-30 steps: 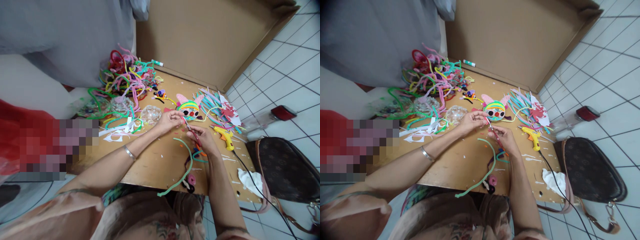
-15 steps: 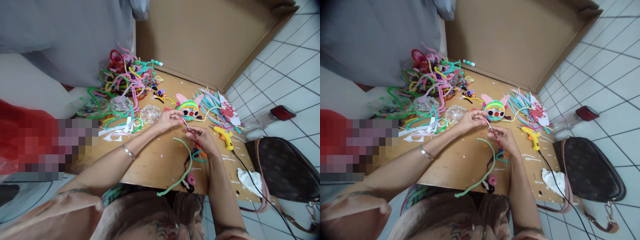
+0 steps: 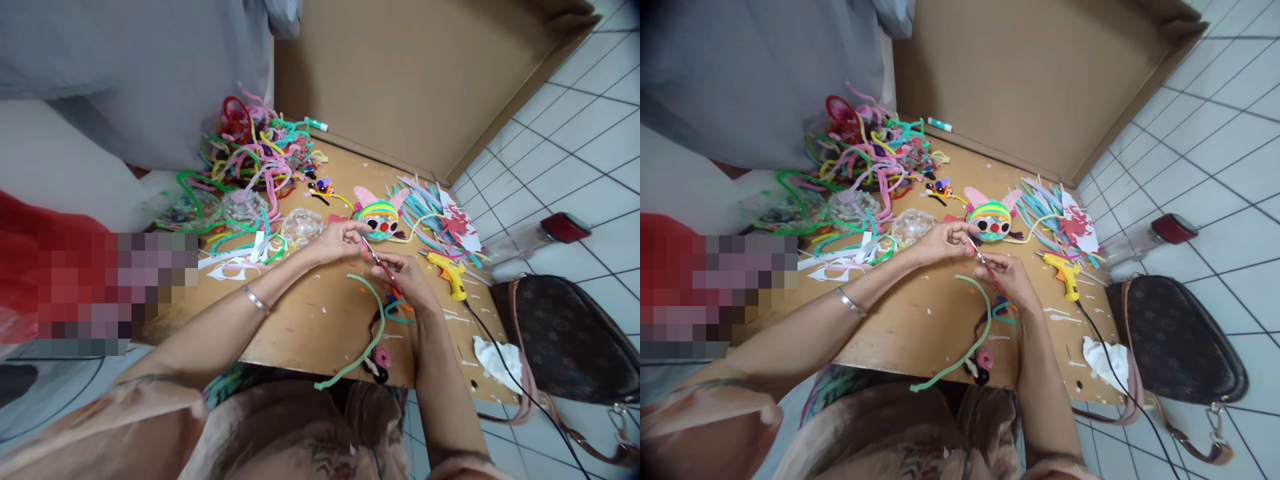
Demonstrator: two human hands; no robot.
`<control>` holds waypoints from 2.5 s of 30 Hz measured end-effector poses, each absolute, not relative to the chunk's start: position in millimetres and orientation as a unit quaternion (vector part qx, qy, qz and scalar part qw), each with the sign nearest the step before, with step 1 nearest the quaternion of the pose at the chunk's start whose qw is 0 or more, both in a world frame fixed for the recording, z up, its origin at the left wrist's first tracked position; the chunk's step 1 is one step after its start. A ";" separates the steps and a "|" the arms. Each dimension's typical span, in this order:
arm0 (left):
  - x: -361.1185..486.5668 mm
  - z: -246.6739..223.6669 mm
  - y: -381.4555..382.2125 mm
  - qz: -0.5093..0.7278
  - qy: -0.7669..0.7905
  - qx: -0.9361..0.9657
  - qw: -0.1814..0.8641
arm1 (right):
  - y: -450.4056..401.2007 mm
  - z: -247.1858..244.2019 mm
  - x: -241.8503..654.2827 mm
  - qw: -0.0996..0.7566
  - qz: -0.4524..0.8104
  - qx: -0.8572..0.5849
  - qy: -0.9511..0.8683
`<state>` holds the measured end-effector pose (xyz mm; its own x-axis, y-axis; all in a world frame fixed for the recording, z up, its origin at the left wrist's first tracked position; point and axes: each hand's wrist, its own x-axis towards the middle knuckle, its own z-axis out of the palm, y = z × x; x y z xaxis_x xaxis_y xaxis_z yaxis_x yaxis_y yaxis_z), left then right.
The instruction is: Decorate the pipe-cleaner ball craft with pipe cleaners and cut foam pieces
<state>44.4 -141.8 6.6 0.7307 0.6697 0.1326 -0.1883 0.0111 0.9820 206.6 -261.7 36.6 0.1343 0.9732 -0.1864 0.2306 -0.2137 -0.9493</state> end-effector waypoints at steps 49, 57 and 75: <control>55.2 2.3 -166.7 0.362 0.191 0.539 0.736 | -259.6 20.6 187.0 0.497 0.067 -0.613 -0.610; 54.9 3.2 -165.2 0.364 0.197 0.541 0.732 | -261.2 22.3 185.2 0.458 -0.016 -0.618 -0.639; 55.3 -1.1 -164.6 0.362 0.187 0.556 0.724 | -258.1 16.2 191.4 0.485 0.008 -0.631 -0.605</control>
<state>55.3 -164.6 -1.1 0.6679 0.7323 0.1326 -0.3166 0.1184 0.9411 191.4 -258.1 16.2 0.2667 0.7723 0.5765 0.7561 0.2033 -0.6221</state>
